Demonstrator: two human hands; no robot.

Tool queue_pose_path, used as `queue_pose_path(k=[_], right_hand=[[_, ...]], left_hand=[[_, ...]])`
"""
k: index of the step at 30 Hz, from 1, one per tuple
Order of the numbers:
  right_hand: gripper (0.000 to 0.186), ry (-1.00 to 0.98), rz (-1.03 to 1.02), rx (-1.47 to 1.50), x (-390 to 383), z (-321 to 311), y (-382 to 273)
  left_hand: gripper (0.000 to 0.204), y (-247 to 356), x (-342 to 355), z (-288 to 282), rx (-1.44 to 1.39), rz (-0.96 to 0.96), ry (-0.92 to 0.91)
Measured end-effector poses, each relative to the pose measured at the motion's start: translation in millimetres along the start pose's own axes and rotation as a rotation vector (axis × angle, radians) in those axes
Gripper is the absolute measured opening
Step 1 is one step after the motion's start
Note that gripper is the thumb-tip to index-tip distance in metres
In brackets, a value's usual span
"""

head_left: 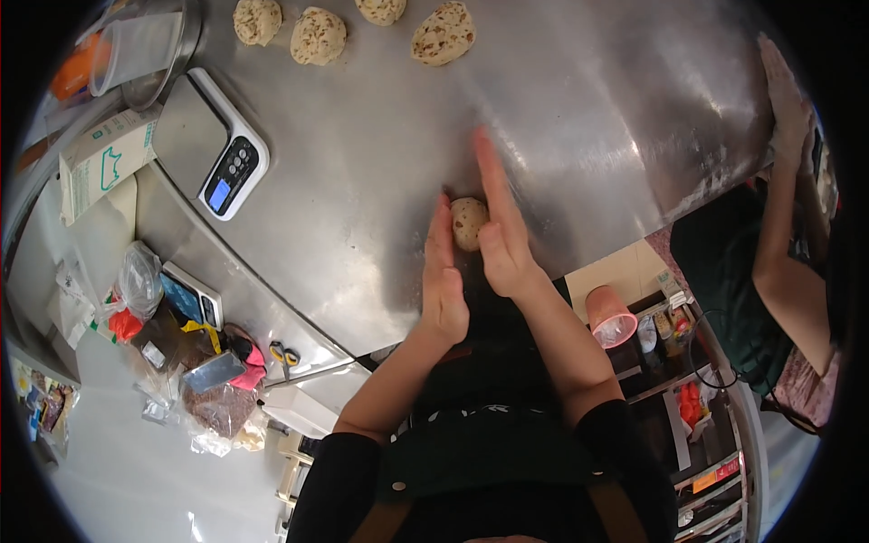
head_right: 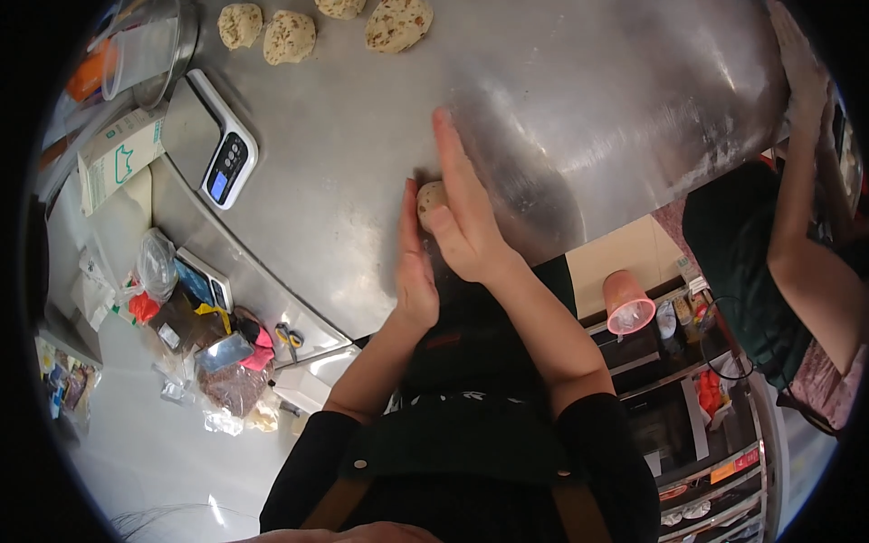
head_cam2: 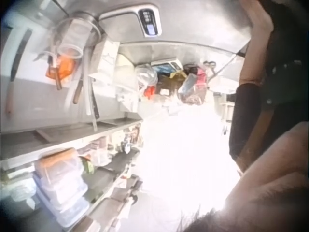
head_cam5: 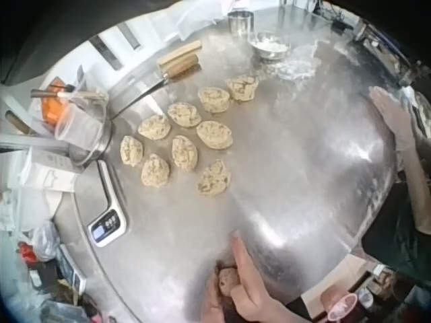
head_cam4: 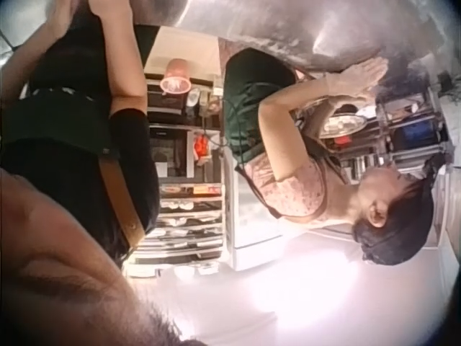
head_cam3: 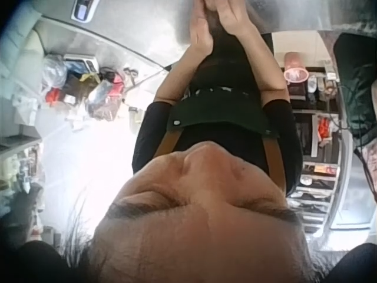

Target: Manually shaping and rolling small portions of dough into round buns on a metal work table.

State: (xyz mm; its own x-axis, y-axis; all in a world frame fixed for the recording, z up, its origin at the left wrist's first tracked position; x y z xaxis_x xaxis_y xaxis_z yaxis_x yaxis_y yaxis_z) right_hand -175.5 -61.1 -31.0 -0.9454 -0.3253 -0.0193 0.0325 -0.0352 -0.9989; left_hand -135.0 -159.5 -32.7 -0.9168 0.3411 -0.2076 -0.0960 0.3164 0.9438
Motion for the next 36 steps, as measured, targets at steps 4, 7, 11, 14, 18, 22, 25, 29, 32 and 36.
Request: queue_pose_path(k=[4,7,11,14,18,22,25,29,32,36], right_hand=[[0.075,0.034,-0.020,-0.034,-24,2,-4],[0.078,0.015,-0.009,0.010,-11,2,-10],[0.075,0.172,-0.092,0.080,-19,-25,1],[0.066,0.262,-0.019,0.052,-41,-47,-5],[0.054,0.381,0.086,0.029,-65,-70,-13],[0.045,0.430,0.165,0.096,-84,-78,-13],[0.039,0.410,0.223,0.167,-88,-80,-10],[0.037,0.397,0.267,0.158,-94,-85,-4],[0.035,0.393,0.309,0.179,-97,-90,-2],[0.033,0.421,0.336,0.117,-100,-103,-5]], left_hand=[[0.067,4,6,-3,0.070,-0.118,-0.072],[0.068,1,-2,-4,0.034,0.094,0.021],[0.065,-9,-10,-33,0.072,0.124,-0.013],[0.063,2,-11,-49,0.103,0.151,-0.034],[0.077,34,8,-42,0.362,-0.078,-0.114],[0.076,35,19,-28,0.611,0.029,-0.074],[0.068,28,21,-21,0.745,0.020,-0.089],[0.061,26,19,-16,0.753,0.022,-0.053],[0.058,32,27,-14,0.756,-0.003,-0.086],[0.056,73,77,-7,0.711,0.092,-0.062]])
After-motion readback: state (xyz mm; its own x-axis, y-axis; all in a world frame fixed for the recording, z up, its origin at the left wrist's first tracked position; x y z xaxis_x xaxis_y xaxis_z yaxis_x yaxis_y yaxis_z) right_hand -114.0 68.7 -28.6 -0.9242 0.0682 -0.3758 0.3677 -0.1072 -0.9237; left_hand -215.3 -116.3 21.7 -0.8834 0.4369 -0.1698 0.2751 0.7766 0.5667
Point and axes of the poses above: each hand's wrist, its own x-axis towards the middle knuckle, its own z-axis out of the palm, y = z × x, the point moved 4 cm from there along x, towards the middle knuckle, and after that the axes turned 11 degrees about -y, right-handed, at the moved point
